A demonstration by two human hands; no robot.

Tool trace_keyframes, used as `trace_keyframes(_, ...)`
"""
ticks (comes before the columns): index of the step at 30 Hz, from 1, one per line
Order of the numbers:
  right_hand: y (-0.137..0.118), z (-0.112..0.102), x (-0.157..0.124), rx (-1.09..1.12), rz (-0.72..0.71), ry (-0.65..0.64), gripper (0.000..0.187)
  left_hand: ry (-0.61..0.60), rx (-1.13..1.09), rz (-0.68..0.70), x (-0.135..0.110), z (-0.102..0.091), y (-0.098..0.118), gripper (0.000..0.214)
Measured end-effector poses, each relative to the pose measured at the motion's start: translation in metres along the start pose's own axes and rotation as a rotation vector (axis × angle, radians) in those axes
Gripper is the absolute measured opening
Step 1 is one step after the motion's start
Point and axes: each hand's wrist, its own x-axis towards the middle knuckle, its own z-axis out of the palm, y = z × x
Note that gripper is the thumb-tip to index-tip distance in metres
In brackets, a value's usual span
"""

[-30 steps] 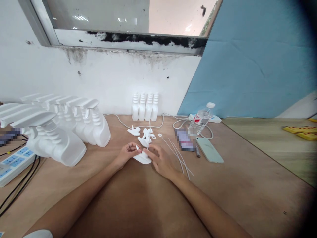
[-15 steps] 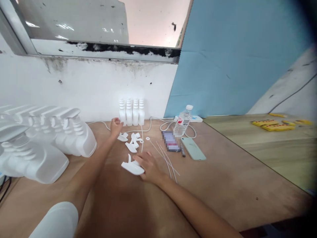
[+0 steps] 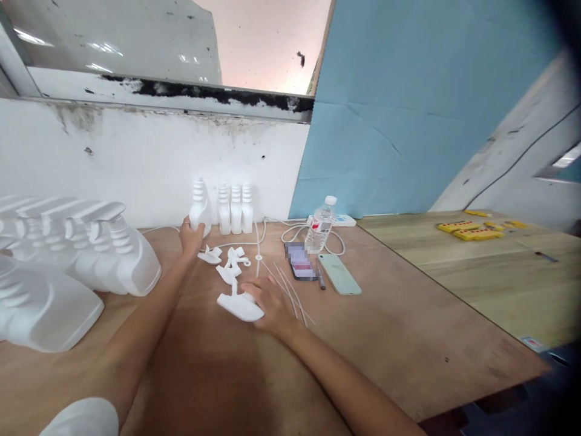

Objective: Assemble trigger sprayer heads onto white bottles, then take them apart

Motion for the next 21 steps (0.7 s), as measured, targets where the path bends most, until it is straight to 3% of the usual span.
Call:
trace_keyframes(2, 0.003, -0.009, 0.003, 0.043, 0.035, 0.106, 0.042, -0.001, 0.013, 0.067, -0.024, -0.025, 0.007, 0.048)
trace_keyframes(5, 0.008, -0.027, 0.02, 0.125, 0.222, 0.346, 0.037, -0.187, 0.054, 0.233, -0.069, -0.067, 0.012, 0.054)
trace_keyframes(7, 0.009, -0.044, 0.044, 0.247, 0.399, 0.619, 0.028, -0.303, 0.1, 0.29, -0.099, -0.092, 0.008, 0.057)
trace_keyframes(10, 0.001, -0.081, 0.091, 0.565, 0.452, 0.866, 0.019, -0.365, 0.159, 0.378, -0.129, -0.122, -0.003, 0.055)
trace_keyframes(13, -0.018, -0.127, 0.13, 0.789, 0.417, 0.843, 0.019, -0.384, 0.246, 0.48, -0.136, -0.142, -0.012, 0.052)
trace_keyframes(16, -0.035, -0.159, 0.141, 0.92, 0.466, 0.759, 0.017, -0.362, 0.325, 0.553, -0.132, -0.151, -0.014, 0.049)
trace_keyframes(21, -0.036, -0.166, 0.131, 1.002, 0.56, 0.7, 0.014, -0.399, 0.41, 0.689, -0.13, -0.155, -0.012, 0.044)
